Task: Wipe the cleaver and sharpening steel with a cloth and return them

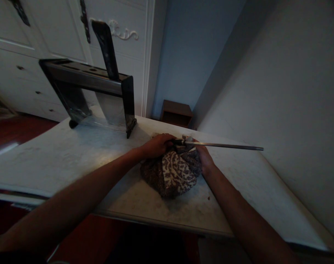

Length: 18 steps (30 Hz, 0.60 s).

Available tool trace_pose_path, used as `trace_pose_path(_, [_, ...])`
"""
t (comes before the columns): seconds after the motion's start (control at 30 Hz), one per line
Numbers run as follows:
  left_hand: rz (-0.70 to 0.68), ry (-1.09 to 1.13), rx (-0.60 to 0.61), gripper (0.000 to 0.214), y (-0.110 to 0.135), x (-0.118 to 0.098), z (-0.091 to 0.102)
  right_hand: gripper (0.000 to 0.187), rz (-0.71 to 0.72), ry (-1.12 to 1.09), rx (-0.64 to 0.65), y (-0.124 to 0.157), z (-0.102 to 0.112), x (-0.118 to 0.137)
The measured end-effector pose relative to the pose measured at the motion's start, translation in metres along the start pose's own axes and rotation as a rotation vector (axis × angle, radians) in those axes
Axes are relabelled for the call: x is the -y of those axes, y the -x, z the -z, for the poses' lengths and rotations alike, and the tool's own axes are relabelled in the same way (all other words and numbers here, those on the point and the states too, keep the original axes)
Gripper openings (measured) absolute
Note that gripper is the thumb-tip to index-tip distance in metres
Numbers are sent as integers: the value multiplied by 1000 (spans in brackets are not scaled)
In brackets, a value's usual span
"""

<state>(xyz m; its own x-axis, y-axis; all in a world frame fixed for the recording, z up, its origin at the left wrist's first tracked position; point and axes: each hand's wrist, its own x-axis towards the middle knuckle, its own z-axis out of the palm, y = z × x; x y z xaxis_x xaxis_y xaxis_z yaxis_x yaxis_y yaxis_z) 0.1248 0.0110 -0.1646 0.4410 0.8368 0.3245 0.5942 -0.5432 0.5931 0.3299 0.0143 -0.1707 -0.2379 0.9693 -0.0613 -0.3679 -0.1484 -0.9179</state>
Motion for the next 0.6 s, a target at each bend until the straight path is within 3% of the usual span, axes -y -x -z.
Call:
trace_pose_path(0.17, [37, 31, -127, 41, 0, 0, -2, 34, -60, -9, -16, 1, -1, 1])
trace_pose_path(0.33, [36, 29, -164, 31, 2, -3, 0, 32, -77, 16, -40, 1, 1, 2])
trace_pose_path(0.6, [96, 29, -198, 31, 3, -6, 2, 32, -68, 46, 50, 2, -5, 4])
